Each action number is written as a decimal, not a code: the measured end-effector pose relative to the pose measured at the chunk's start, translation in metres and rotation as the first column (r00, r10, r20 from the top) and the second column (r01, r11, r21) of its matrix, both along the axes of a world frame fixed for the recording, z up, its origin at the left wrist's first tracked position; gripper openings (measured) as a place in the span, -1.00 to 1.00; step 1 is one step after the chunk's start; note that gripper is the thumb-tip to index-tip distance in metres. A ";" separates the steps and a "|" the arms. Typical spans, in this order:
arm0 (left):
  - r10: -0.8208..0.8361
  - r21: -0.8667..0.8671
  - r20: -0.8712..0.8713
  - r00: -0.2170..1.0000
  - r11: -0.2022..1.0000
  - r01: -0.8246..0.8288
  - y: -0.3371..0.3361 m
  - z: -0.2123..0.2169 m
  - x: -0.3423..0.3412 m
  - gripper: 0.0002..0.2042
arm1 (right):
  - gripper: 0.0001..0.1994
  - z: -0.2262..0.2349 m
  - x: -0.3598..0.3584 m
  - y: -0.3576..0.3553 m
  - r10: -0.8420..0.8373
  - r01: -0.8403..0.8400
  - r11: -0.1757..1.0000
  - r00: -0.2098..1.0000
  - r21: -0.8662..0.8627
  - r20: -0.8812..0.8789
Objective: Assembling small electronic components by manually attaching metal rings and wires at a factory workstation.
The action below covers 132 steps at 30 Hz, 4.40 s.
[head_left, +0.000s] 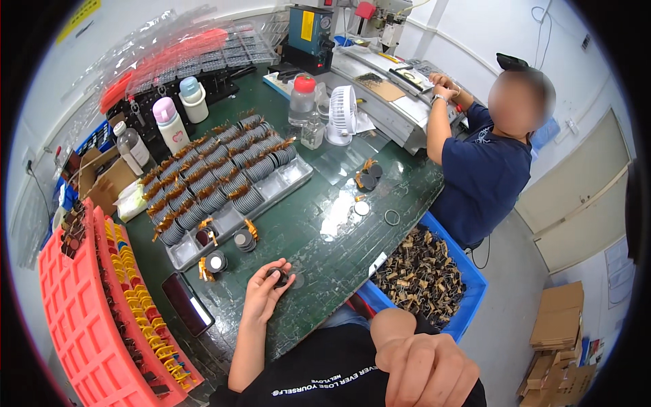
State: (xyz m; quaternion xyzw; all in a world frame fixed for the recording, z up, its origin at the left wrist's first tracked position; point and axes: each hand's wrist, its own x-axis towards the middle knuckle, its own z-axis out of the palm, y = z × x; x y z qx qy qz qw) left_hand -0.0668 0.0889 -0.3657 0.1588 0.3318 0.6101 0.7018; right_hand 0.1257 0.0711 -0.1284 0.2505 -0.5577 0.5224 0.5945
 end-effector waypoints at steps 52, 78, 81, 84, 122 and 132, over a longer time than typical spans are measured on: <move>-0.291 -0.009 -0.476 0.830 0.945 0.327 0.059 0.044 0.117 -0.80 | -0.89 -0.231 0.205 0.084 -0.358 0.828 -0.016 0.519 -0.561 0.776; -0.197 0.064 -0.570 0.798 0.957 0.283 0.054 0.038 0.082 -0.80 | -0.84 -0.224 0.086 0.063 -0.148 0.745 0.245 0.661 -0.621 0.735; -0.210 0.061 -0.566 0.797 0.954 0.294 0.052 0.037 0.082 -0.80 | -0.89 -0.222 0.084 0.060 -0.145 0.754 0.223 0.652 -0.617 0.744; -0.203 0.067 -0.573 0.794 0.954 0.292 0.055 0.039 0.082 -0.79 | -0.85 -0.221 0.083 0.063 -0.131 0.737 0.261 0.667 -0.624 0.733; -0.191 -0.019 -0.335 0.923 0.980 0.196 0.054 0.036 0.068 -0.66 | -0.90 -0.325 0.301 0.146 -0.313 0.391 0.133 -0.855 0.911 0.412; -0.209 0.005 -0.425 0.881 0.973 0.233 0.057 0.042 0.060 -0.68 | -0.83 -0.292 0.295 0.123 -0.307 0.614 0.037 -0.744 0.788 0.594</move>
